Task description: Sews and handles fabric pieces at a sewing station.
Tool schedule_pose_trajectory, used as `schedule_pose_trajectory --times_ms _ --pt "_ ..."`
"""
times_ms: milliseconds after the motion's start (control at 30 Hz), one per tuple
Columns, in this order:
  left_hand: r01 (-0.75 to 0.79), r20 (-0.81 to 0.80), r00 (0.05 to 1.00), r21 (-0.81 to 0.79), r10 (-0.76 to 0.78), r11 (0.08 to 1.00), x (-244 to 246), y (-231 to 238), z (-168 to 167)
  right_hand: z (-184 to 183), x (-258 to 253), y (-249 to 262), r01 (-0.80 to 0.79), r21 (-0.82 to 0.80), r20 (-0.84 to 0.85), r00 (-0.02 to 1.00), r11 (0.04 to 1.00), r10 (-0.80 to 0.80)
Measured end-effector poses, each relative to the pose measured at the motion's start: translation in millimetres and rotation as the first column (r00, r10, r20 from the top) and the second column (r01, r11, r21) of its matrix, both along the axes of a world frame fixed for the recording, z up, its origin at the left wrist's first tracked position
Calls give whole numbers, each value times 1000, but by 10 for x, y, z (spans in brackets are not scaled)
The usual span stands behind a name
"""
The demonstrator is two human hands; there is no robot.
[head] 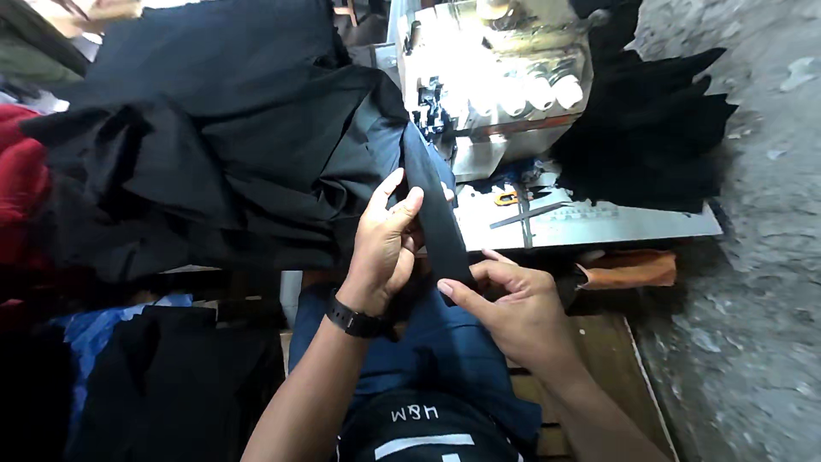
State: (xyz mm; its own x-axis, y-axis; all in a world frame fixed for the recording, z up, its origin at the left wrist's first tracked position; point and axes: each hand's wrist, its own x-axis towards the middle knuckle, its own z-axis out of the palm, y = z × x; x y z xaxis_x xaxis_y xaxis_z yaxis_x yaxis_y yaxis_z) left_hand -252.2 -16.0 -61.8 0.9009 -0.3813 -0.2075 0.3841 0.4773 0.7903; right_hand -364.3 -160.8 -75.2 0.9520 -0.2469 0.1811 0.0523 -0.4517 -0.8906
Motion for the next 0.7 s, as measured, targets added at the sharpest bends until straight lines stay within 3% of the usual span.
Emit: schedule_pose_trajectory --times_ms 400,533,633,700 --pt "-56 -51 997 -56 53 997 -5 -22 -14 7 -36 10 -70 -58 45 996 996 73" --pt "-67 -44 997 -63 64 996 -56 -13 -30 -11 -75 -16 -102 -120 145 982 988 119" --pt "42 102 994 -58 -36 997 -299 189 40 111 -79 28 -88 -271 350 918 959 183" --pt "77 378 921 66 -97 995 -511 394 240 252 59 -33 -187 -267 441 849 945 292"
